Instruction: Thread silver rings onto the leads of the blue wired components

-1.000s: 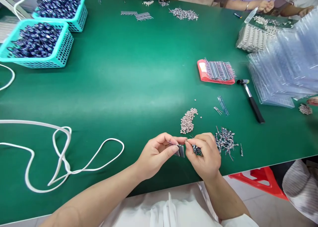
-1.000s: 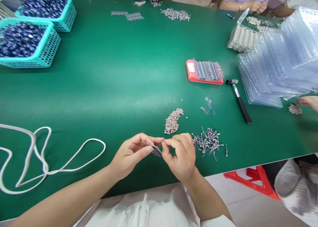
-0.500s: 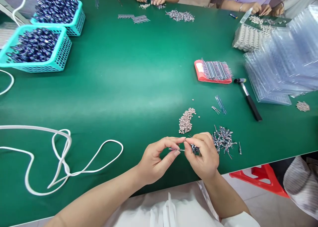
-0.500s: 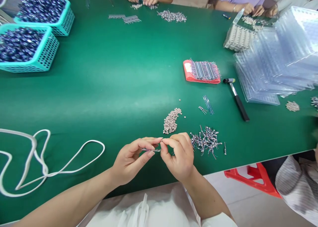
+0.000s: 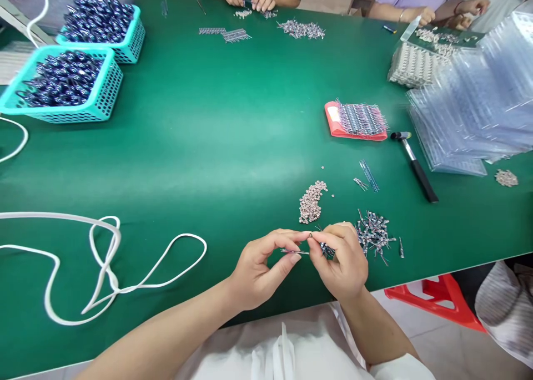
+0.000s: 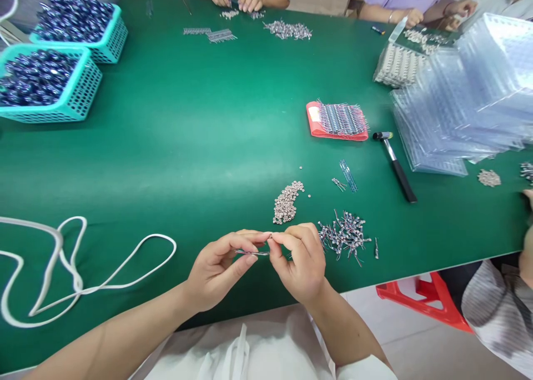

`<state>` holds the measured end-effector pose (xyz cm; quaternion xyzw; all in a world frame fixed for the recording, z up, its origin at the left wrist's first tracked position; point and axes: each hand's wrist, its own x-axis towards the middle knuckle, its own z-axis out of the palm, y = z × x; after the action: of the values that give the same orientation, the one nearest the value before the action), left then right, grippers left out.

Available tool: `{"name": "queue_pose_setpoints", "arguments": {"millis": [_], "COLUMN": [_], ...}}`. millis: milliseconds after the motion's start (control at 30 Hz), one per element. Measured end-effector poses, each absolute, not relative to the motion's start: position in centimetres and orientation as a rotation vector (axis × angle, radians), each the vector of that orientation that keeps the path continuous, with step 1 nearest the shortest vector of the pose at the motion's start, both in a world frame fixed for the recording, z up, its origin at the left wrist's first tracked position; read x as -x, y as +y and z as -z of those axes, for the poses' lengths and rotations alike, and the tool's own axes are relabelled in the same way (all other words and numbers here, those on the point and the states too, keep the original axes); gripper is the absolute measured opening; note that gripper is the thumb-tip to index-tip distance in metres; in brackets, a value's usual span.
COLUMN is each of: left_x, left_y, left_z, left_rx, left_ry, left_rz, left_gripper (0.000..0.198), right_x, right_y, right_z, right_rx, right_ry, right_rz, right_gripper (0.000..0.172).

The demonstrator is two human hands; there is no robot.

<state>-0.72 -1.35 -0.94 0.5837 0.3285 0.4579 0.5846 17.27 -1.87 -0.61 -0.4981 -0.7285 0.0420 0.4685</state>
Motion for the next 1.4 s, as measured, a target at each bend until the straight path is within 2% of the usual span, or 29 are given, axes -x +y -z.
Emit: {"name": "queue_pose_setpoints", "arguments": {"millis": [300, 500, 600, 933, 1233, 1400], "left_x": [0.6, 0.6, 0.5, 0.2, -0.1, 0.0], "left_y": [-1.8, -1.8, -1.5, -0.9, -1.2, -1.3], "left_z": [1.3, 1.1, 0.4, -1.0, -0.2, 0.0], "left_rx": [-1.305, -1.214, -1.060, -0.807, -0.797, -0.830], "left_ry": [0.763, 0.731, 0.763, 0.933, 0.912, 0.884], "left_rz": [-1.036, -1.031, -0.982, -0.886, -0.924, -0.925], "left_gripper": [0.009, 0.007, 0.003, 0.023, 0.018, 0.013], "right_x": [-17.5, -17.4, -17.5, -18.0, -17.9, -17.9], "right_y": [-2.2, -2.1, -2.1, -2.9, -2.7, -2.7], "right_z": [0.8, 0.6, 0.6, 1.0, 0.9, 1.0], "right_rx": [1.214, 1.179, 1.168, 1.122, 1.149, 1.116], "right_ry": [-1.804, -1.809, -1.776, -1.580, -1.542, -1.559], "right_rz": [-0.034, -0.014, -0.121, -0.732, -0.821, -0.847], "right_gripper": [0.027, 0.024, 0.021, 0.010, 0.006, 0.012]}}
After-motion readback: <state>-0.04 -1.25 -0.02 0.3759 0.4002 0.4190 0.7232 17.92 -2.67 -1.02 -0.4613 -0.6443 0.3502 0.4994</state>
